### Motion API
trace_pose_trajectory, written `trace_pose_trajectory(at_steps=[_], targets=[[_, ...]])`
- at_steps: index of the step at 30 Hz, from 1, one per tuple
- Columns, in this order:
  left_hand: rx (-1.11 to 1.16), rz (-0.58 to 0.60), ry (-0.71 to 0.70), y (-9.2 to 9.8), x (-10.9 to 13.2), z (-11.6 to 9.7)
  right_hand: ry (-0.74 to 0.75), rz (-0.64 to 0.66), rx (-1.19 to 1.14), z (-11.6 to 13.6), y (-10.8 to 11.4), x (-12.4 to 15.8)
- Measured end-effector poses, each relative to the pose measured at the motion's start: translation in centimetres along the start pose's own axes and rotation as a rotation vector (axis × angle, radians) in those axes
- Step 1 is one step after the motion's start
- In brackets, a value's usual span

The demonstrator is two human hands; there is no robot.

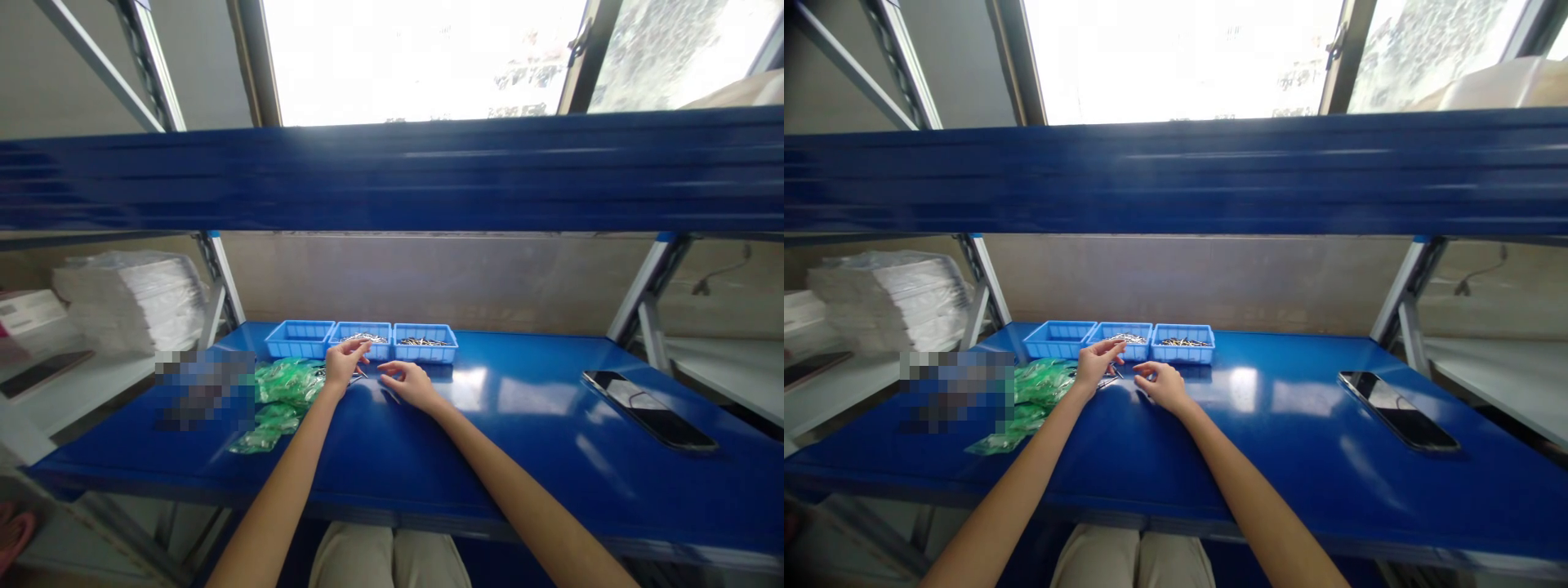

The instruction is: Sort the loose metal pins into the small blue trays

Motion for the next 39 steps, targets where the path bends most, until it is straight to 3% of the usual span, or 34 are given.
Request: trace_pose_trajectory(at_steps=[3,7,15,21,25,33,39], targets=[[0.113,-0.094,0.031,0.6,-0.8,0.1,0.054,0.053,0.225,0.7,-0.5,0.6],[0.212,-0.112,0.109,0.7,-1.6,0.6,0.098,0.064,0.327,1.5,-0.7,0.9],[0.281,-0.001,0.133,0.2,-0.9,-0.3,0.211,0.103,0.364,2.2,-1.4,1.3],[0.301,-0.030,0.088,0.4,-0.1,-0.7,0.316,0.233,0.437,2.5,-2.2,1.5],[0.222,-0.038,0.109,-0.1,0.7,-0.8,0.309,0.331,0.472,2.2,-2.6,1.6],[0.018,0.064,0.008,-1.3,1.3,-0.6,0.322,0.248,0.402,1.9,-2.6,1.4],[-0.584,-0.015,-0.247,-1.0,2.0,-1.6,0.239,0.146,0.451,1.4,-1.8,0.8]])
Point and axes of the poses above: each hand's wrist, its own x-axis away from the middle knuckle, its own y-axis out of the back of the hand, z = x × y, the point moved 4 cm from there along -x, towards the middle knuckle, and after that the axes turned 9 degrees about -x, right-handed, at the moved point
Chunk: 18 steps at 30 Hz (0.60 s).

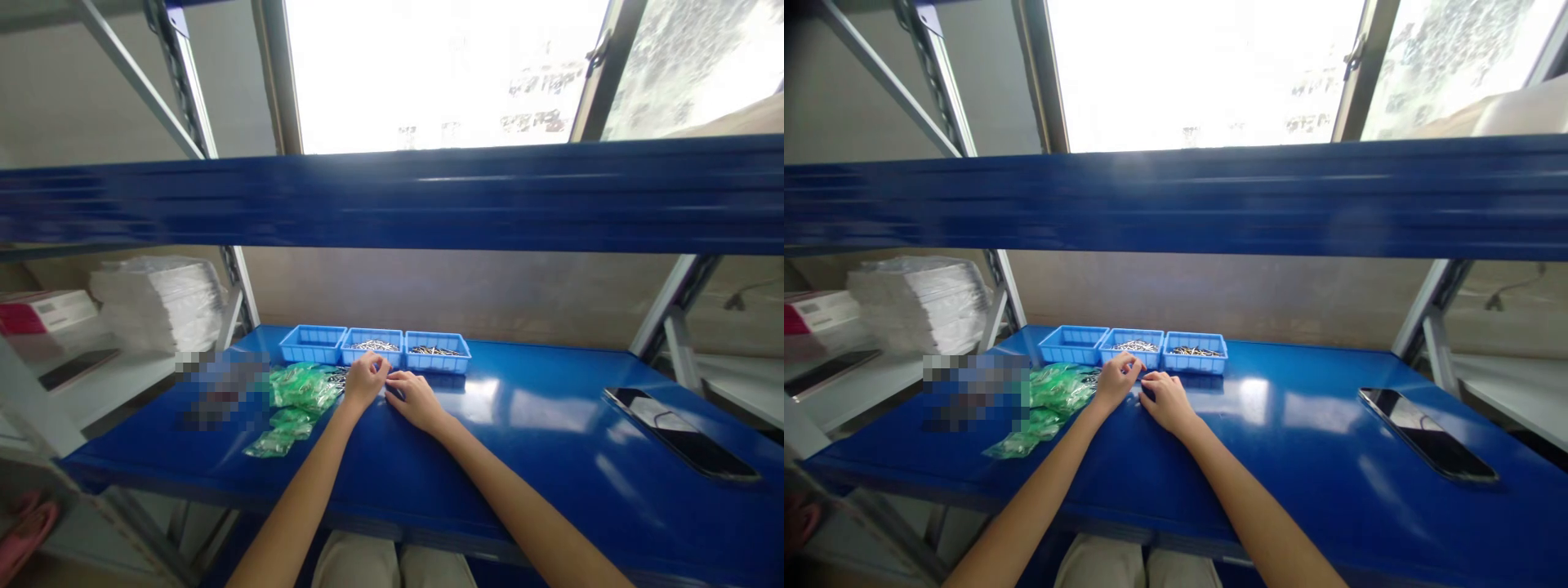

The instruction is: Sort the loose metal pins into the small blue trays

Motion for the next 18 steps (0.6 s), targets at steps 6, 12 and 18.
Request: trace_pose_trajectory(at_steps=[6,12,18], targets=[[-0.246,0.190,-0.188,-0.2,0.4,-0.2,-0.123,-0.052,0.014,-0.8,1.2,0.0],[-0.433,0.228,-0.206,-0.3,0.4,0.9,-0.301,-0.077,0.053,-1.5,1.4,0.0],[-0.450,0.276,-0.189,-0.2,0.3,0.9,-0.295,-0.059,0.075,-1.6,1.4,0.0]])
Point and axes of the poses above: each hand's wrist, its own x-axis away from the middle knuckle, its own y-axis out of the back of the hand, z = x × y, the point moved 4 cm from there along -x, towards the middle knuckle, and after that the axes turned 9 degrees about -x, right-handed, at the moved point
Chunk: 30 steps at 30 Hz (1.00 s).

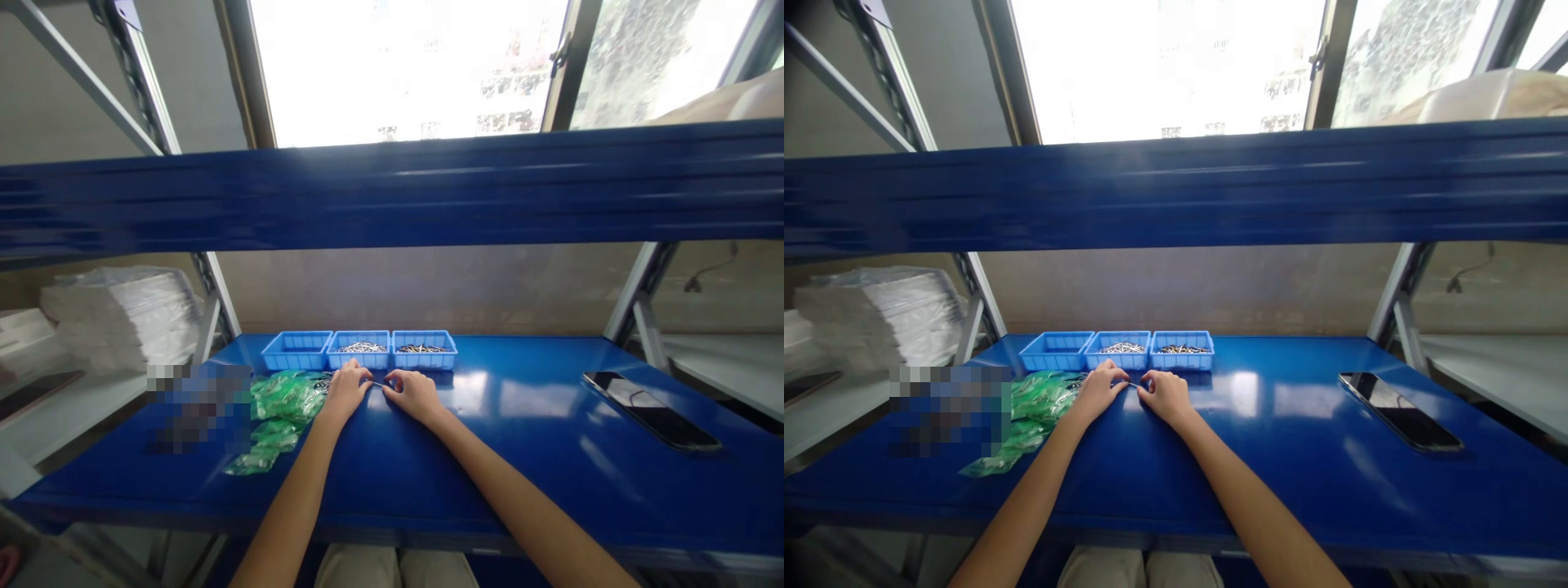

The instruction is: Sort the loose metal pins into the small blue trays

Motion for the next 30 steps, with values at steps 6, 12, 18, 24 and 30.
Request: trace_pose_trajectory(at_steps=[6,12,18,24,30], targets=[[0.191,-0.095,-0.049,-0.4,-0.2,-0.3,0.017,-0.026,-0.022,-0.2,0.1,0.0],[0.327,-0.160,0.003,-0.6,-0.6,-0.4,0.016,-0.119,-0.060,-0.4,0.3,0.1],[0.453,-0.201,0.055,-0.9,-0.9,-0.2,-0.005,-0.195,-0.387,-1.1,-0.4,-0.7],[0.599,-0.151,0.065,-1.0,-0.9,-0.9,-0.169,-0.243,-0.857,-2.4,-0.3,-1.6],[0.627,-0.181,0.117,-0.7,-1.0,-0.7,-0.147,-0.185,-0.883,-2.4,-0.5,-1.6]])
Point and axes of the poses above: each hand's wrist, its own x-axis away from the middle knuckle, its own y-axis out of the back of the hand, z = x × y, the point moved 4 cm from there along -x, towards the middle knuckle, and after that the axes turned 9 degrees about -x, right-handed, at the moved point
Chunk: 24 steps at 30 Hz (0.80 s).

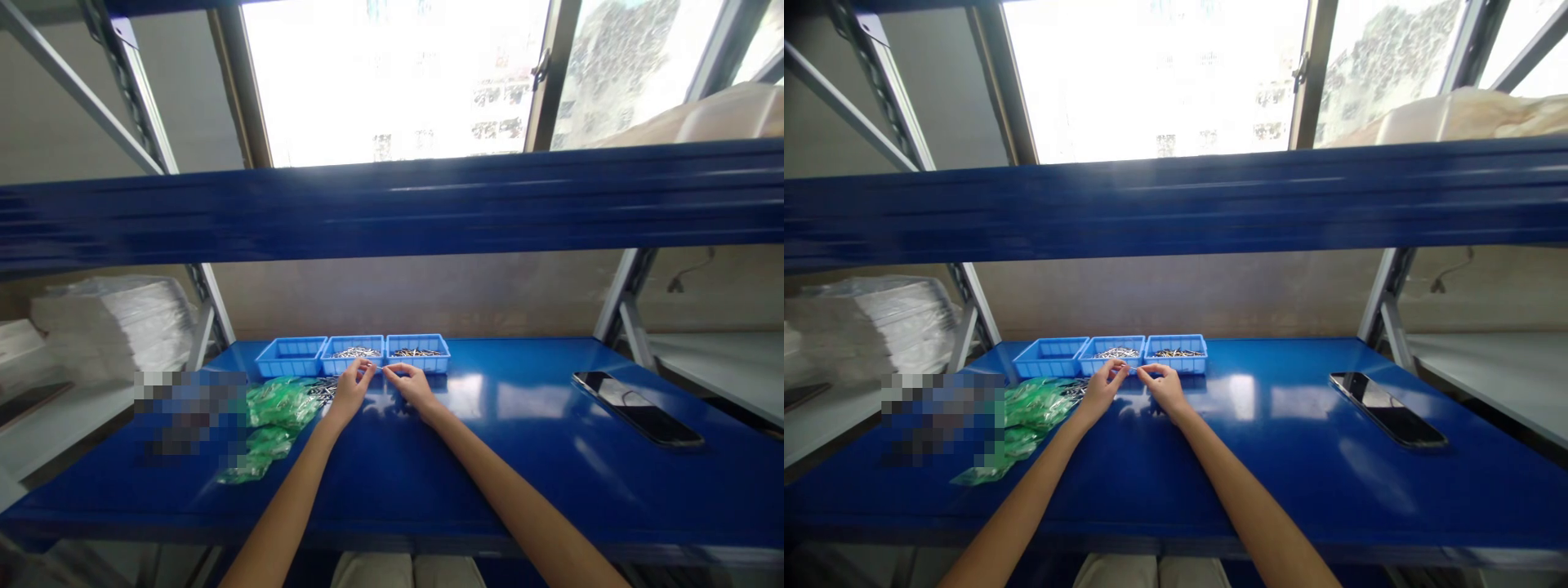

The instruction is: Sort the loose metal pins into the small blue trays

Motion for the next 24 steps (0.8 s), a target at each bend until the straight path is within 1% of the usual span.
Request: trace_pose_trajectory(at_steps=[6,10,12,15,18,20,22,24], targets=[[-0.013,-0.050,-0.013,0.2,-0.2,-0.1,0.017,0.083,0.023,-0.3,-0.4,0.2],[0.001,-0.043,-0.001,0.0,-0.1,0.1,0.012,0.120,0.038,-0.2,-0.5,0.3],[0.010,-0.043,0.008,0.0,-0.1,0.1,0.013,0.098,0.012,0.0,-0.4,0.4],[0.016,-0.038,0.007,0.0,0.0,-0.2,-0.048,-0.004,-0.063,0.4,0.0,0.4],[0.001,-0.007,-0.041,-0.1,0.1,-0.6,-0.122,-0.092,-0.153,0.6,0.5,0.4],[-0.039,0.033,-0.112,-0.4,0.3,-0.8,-0.136,-0.109,-0.184,0.7,0.5,0.5],[-0.105,0.085,-0.202,-0.8,0.5,-0.9,-0.104,-0.079,-0.169,0.9,0.2,0.6],[-0.169,0.120,-0.256,-1.1,0.7,-0.7,-0.021,-0.012,-0.125,1.2,-0.4,0.9]])
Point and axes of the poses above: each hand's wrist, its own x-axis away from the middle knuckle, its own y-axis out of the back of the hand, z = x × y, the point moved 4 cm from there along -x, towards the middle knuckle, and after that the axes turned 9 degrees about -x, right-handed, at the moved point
